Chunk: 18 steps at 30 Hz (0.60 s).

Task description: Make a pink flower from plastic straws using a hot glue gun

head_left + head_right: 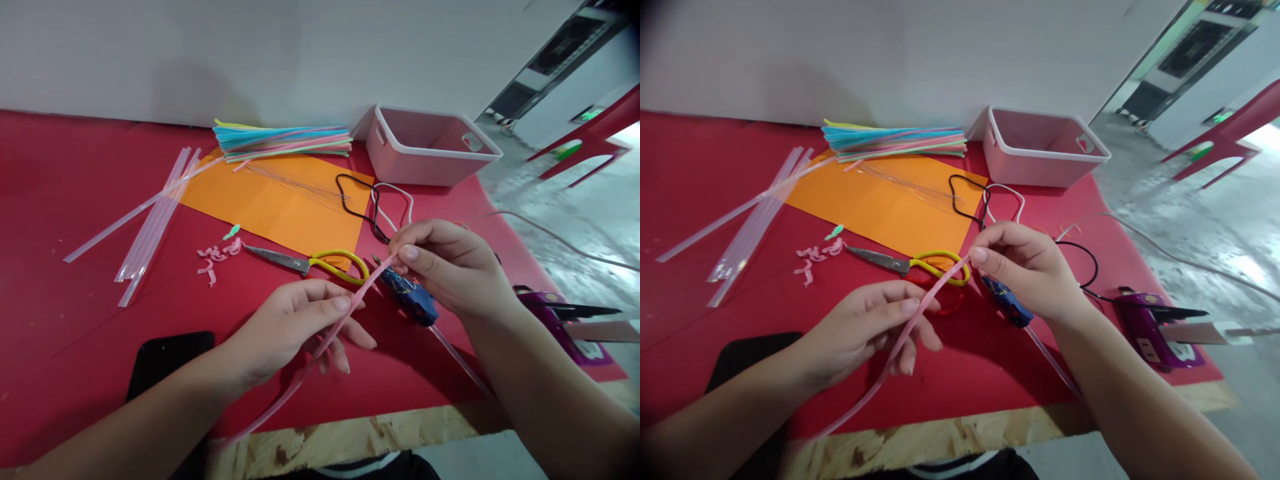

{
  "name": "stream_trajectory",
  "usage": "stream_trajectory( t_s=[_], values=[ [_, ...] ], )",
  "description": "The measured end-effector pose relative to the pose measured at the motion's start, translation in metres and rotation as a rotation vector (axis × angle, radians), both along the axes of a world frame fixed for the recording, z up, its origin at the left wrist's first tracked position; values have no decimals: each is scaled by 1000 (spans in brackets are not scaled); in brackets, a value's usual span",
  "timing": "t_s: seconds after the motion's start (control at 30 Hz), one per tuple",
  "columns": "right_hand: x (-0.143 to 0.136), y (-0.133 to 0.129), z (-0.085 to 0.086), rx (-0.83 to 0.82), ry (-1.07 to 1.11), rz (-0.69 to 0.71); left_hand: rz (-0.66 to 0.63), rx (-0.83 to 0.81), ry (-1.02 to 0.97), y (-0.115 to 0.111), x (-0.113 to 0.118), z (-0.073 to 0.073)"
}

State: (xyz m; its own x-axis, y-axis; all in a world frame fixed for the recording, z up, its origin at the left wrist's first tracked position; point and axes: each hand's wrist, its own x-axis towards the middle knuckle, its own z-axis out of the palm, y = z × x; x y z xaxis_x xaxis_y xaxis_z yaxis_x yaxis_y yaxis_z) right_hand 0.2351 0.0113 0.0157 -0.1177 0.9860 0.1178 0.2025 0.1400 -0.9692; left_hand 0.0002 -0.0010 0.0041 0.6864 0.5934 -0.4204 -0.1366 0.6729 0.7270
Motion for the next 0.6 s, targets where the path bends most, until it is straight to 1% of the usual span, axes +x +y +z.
stream_trajectory(
  t_s=[0.1,0.2,0.27,0.4,0.5,0.6],
  values=[
    [-2,0,-2,64,-20,-12,-3,30,-20,0,-2,-1],
    [-4,0,-3,72,-8,-32,1,8,-17,-1,0,-2],
    [-5,-1,-3,37,39,-27,16,16,5,-2,1,-2],
    [-8,-4,-2,-71,137,-12,74,139,106,-4,2,-3],
    [-10,-5,0,-86,167,-20,109,214,158,-4,1,-5],
    [-11,-6,1,-94,177,-23,108,236,176,-4,1,-6]
  ],
)
